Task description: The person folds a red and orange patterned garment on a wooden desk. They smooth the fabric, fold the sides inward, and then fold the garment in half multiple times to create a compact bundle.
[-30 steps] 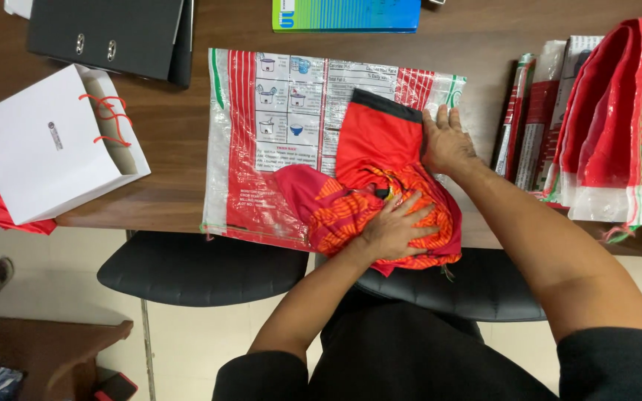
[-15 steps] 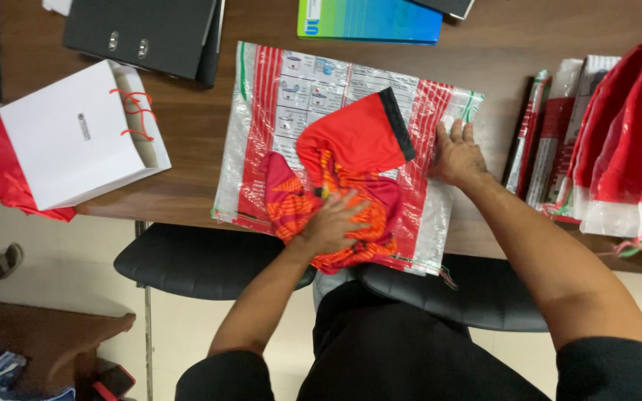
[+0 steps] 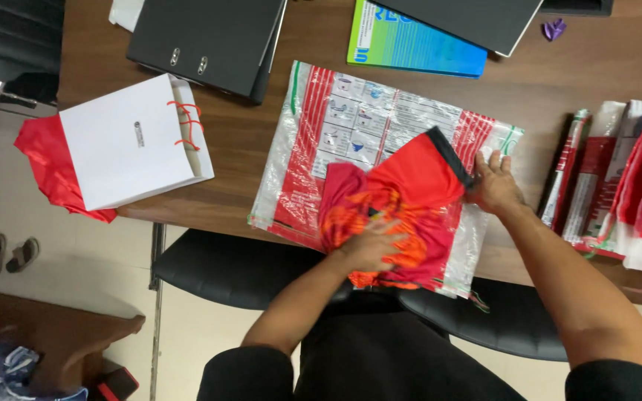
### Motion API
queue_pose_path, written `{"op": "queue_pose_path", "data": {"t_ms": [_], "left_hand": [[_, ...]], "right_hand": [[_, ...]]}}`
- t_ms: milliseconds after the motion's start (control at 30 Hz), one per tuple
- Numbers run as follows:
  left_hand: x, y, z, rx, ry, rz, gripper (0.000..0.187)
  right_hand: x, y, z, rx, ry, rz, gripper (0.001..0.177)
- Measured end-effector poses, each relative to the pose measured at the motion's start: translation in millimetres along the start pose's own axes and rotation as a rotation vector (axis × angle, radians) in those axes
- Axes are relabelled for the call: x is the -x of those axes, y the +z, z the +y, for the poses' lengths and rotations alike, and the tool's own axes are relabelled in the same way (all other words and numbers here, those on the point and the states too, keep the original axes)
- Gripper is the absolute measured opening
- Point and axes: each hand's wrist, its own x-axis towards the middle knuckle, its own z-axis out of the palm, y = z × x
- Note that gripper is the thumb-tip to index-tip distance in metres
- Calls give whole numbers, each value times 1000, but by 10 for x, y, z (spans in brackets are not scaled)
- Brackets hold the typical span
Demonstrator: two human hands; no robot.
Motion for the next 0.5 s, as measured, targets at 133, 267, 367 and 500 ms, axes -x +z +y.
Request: {"op": "queue_pose_path", "data": {"t_ms": [133,267,367,500], "left_hand": [[858,-351,-559,-28,-209,248,52],[1650,-633,-962,-85,-482,322,52],[2065,-738,-1195,-119,-732,412,55],[2298,-628,-1372,-101,-882,529,55]], "right_hand": [[102,-243,-142,-73,123,-88,133],[84,-498,-272,28,180,-158,132],[-74,-839,-454,118,227,-311,122],[-707,-971,-710,133,248,-174,79]]}}
